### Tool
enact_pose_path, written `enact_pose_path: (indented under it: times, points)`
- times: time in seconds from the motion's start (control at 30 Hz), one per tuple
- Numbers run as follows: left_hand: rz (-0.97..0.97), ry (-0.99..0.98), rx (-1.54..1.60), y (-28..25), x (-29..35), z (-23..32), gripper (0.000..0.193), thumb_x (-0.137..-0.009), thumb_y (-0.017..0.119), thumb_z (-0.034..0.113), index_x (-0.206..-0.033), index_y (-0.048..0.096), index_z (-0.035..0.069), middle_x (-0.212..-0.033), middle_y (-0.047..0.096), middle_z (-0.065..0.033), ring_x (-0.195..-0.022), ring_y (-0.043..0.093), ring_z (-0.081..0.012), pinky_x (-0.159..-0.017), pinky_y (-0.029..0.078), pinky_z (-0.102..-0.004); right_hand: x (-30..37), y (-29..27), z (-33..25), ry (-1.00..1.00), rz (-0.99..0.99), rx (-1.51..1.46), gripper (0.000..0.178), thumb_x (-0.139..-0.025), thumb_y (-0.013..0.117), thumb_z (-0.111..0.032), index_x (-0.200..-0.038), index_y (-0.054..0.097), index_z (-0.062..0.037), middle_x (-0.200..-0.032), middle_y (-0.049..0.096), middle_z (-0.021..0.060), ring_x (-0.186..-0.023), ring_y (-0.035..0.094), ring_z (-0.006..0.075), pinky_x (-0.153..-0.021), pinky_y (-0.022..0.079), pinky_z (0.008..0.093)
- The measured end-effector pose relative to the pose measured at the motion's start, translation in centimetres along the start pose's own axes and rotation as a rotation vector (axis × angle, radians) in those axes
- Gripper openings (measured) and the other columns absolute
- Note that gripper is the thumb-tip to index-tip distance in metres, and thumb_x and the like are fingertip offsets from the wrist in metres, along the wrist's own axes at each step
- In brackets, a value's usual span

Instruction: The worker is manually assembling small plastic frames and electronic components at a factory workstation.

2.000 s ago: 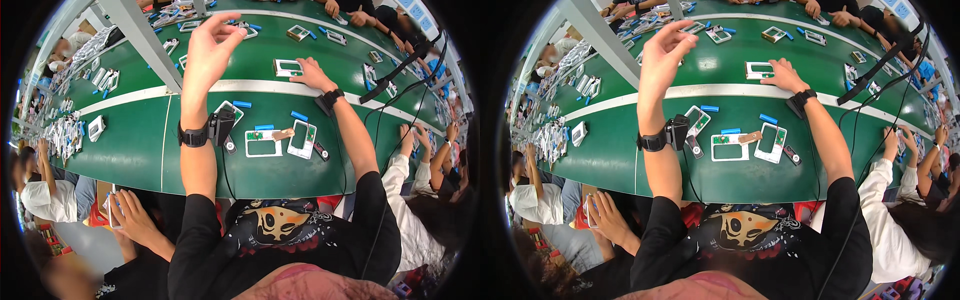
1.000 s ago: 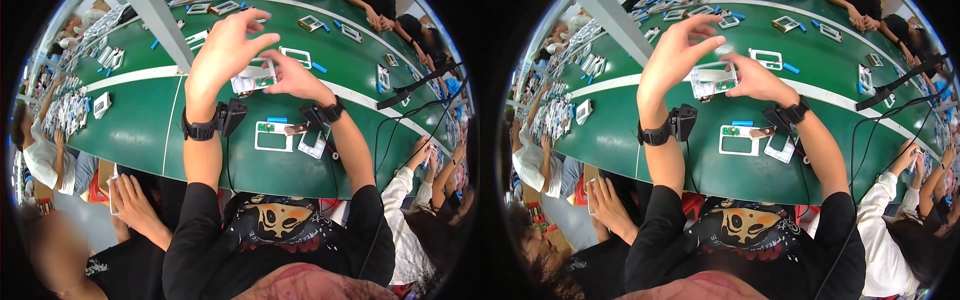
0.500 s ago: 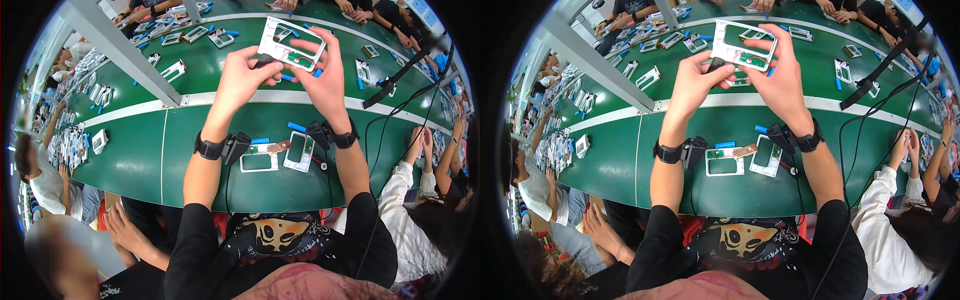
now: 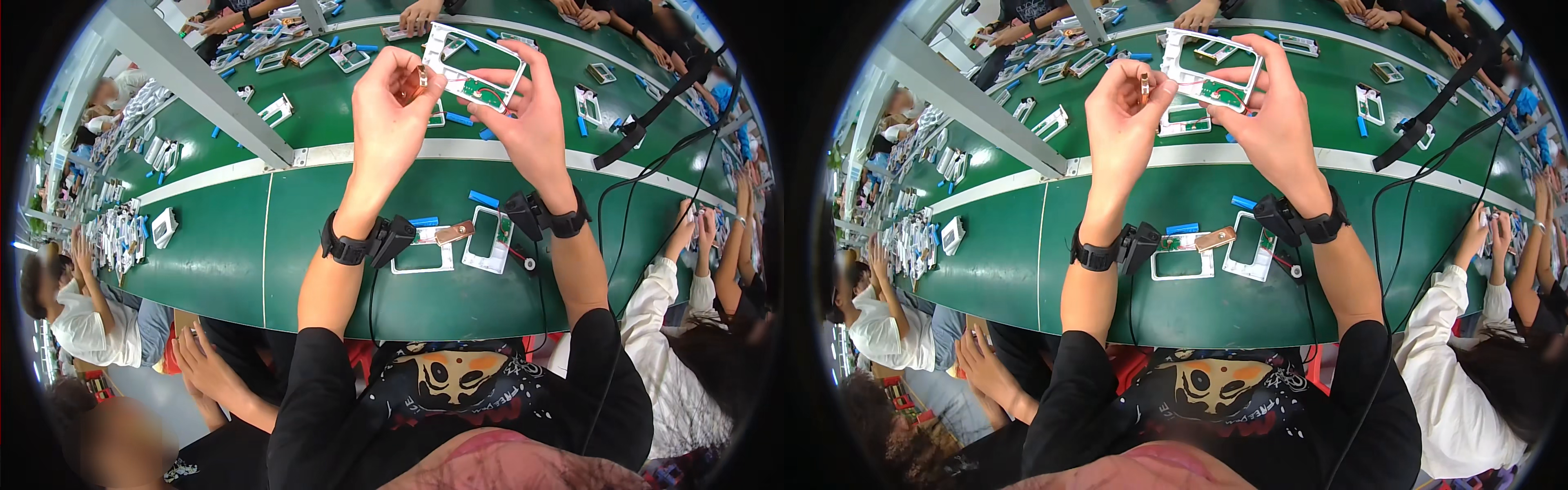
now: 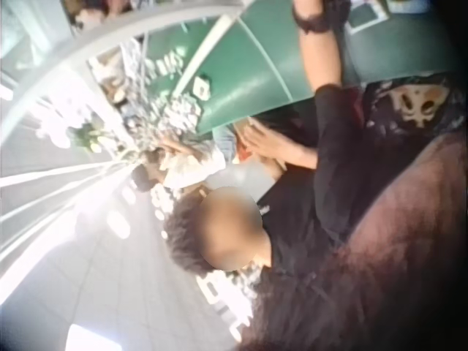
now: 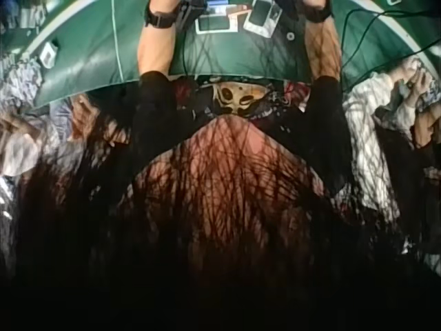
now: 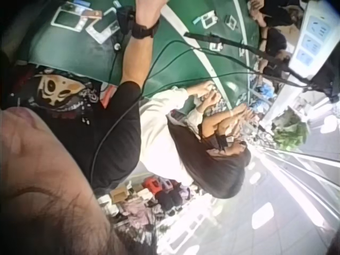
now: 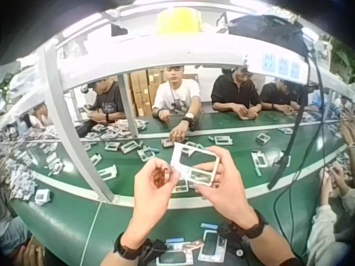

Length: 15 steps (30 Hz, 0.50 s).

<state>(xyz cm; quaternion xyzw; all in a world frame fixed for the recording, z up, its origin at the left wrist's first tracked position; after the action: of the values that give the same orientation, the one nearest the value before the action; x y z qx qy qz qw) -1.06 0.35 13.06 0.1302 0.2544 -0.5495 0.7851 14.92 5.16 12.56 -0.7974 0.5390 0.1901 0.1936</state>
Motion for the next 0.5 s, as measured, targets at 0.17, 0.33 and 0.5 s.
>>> enact_pose_path:
  times: [0.17, 0.33, 0.5]
  points:
    - [0.069, 0.308, -0.206, 1.0, 0.4, 0.5, 0.015, -0.079, 0.066, -0.008, -0.089, 0.062, 0.001, -0.082, 0.064, -0.0035, -0.074, 0.057, -0.0105, -0.057, 0.047, -0.0214, 0.5, -0.7, 0.4, -0.048, -0.010, -0.055, 0.064, -0.079, 0.067, 0.007, -0.133, 0.036, -0.0071, -0.103, 0.064, 0.0106, -0.082, 0.062, 0.0113, -0.061, 0.047, 0.0192]
    - [0.120, 0.686, -0.385, 0.9, 0.6, 0.4, 0.021, -0.072, 0.066, -0.013, -0.086, 0.065, 0.002, -0.082, 0.065, -0.0044, -0.074, 0.059, -0.0136, -0.056, 0.047, -0.0216, 0.6, -0.6, 0.0, -0.047, 0.034, -0.076, 0.062, -0.078, 0.068, 0.004, -0.131, 0.036, -0.0054, -0.092, 0.063, 0.0068, -0.080, 0.060, 0.0103, -0.065, 0.047, 0.0206]
    - [0.107, 0.679, -0.302, 1.3, 0.9, 0.5, 0.032, -0.059, 0.063, -0.018, -0.083, 0.066, 0.002, -0.080, 0.064, -0.0065, -0.080, 0.060, -0.0208, -0.057, 0.053, -0.0271, 0.8, -0.6, 0.3, -0.266, 0.090, 0.104, 0.061, -0.078, 0.068, 0.004, -0.130, 0.037, -0.0023, -0.086, 0.063, 0.0061, -0.079, 0.061, 0.0110, -0.070, 0.050, 0.0234]
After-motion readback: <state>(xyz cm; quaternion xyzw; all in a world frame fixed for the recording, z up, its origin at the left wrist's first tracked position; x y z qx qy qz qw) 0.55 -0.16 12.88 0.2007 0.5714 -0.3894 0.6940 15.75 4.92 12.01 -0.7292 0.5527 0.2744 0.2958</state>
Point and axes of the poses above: each hand's wrist, its own x-axis away from the middle knuckle, its own y-axis out of the palm, z = x × y, the point moved 2 cm from there along -x, towards the middle knuckle
